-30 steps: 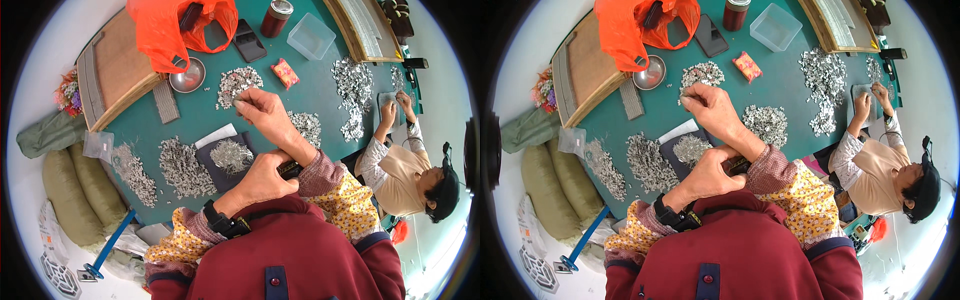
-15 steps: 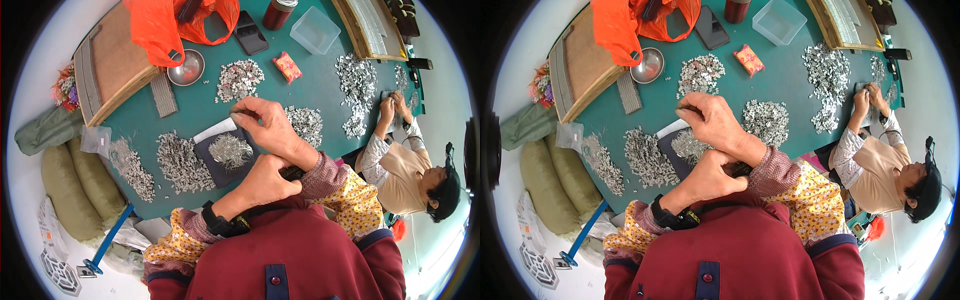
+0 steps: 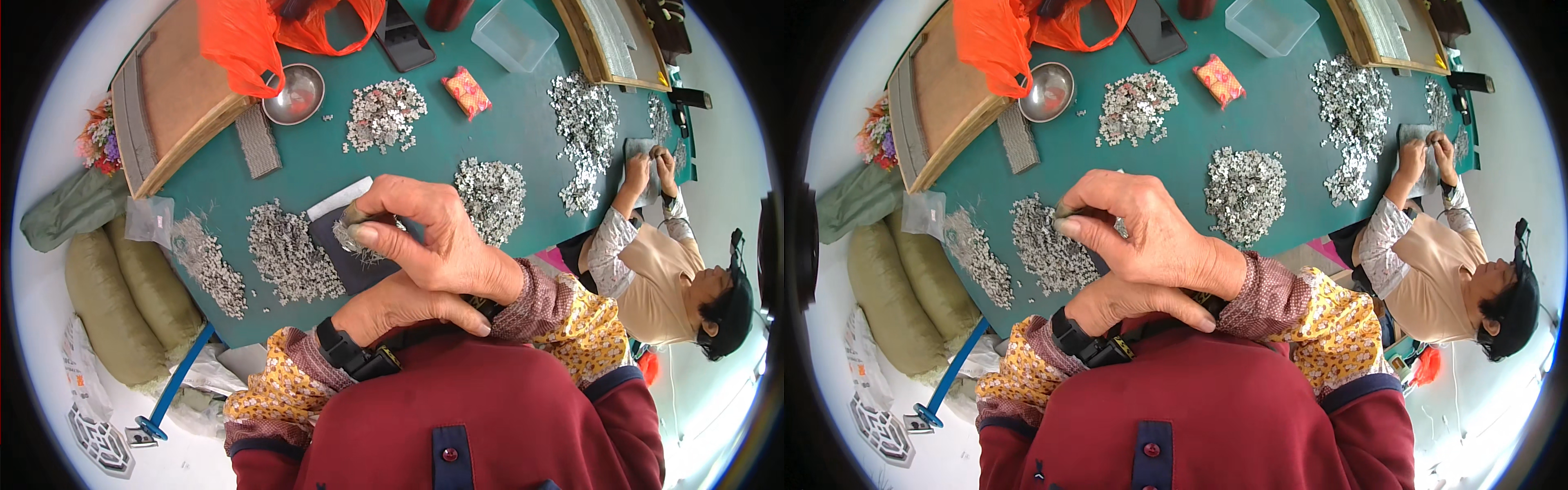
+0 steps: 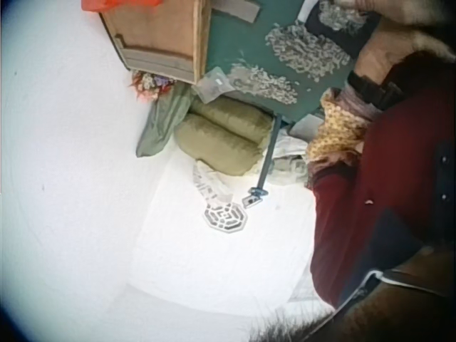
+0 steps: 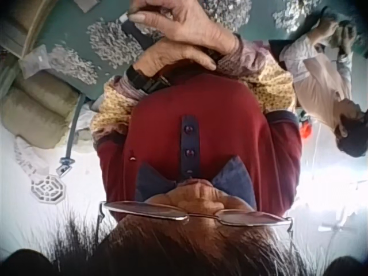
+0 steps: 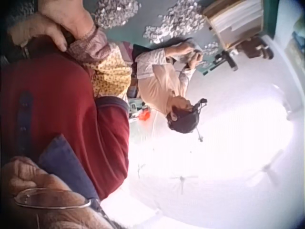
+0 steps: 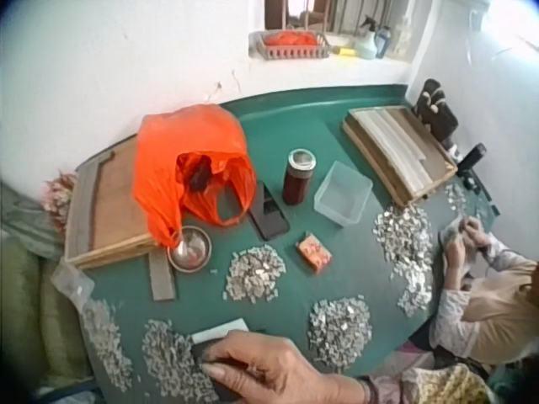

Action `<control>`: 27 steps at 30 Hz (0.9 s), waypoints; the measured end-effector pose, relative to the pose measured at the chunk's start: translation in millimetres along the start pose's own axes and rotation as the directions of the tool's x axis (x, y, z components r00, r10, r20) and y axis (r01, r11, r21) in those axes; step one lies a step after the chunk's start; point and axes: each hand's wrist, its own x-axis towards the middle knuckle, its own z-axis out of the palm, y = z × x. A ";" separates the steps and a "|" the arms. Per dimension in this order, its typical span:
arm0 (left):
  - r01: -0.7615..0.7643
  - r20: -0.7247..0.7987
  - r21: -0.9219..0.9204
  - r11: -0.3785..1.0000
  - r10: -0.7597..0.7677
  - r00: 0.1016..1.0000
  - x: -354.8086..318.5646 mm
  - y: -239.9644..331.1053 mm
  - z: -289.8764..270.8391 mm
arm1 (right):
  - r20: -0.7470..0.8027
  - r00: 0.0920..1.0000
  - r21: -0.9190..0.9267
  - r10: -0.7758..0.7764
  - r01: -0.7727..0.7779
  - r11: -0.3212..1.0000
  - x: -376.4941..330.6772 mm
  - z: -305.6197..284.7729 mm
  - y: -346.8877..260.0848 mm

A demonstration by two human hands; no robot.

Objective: Sorting various small metal components, possibly buckles or zip-fastener parts, into different groups on a work table.

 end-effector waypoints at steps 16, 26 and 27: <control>0.039 -0.018 -0.164 0.986 -0.043 0.999 20.6 -2.0 0.6 | -0.220 0.948 0.112 0.232 -0.212 0.971 -8.4 -19.9 28.7; 0.101 0.034 -0.276 0.956 -0.095 0.995 19.5 -39.9 -8.6 | -0.357 0.810 0.302 0.465 -0.371 0.878 -21.9 -5.4 47.4; 0.063 0.038 -0.313 0.948 -0.054 0.998 20.7 -41.2 -5.8 | -0.362 0.844 0.249 0.396 -0.322 0.913 -21.9 -2.6 43.1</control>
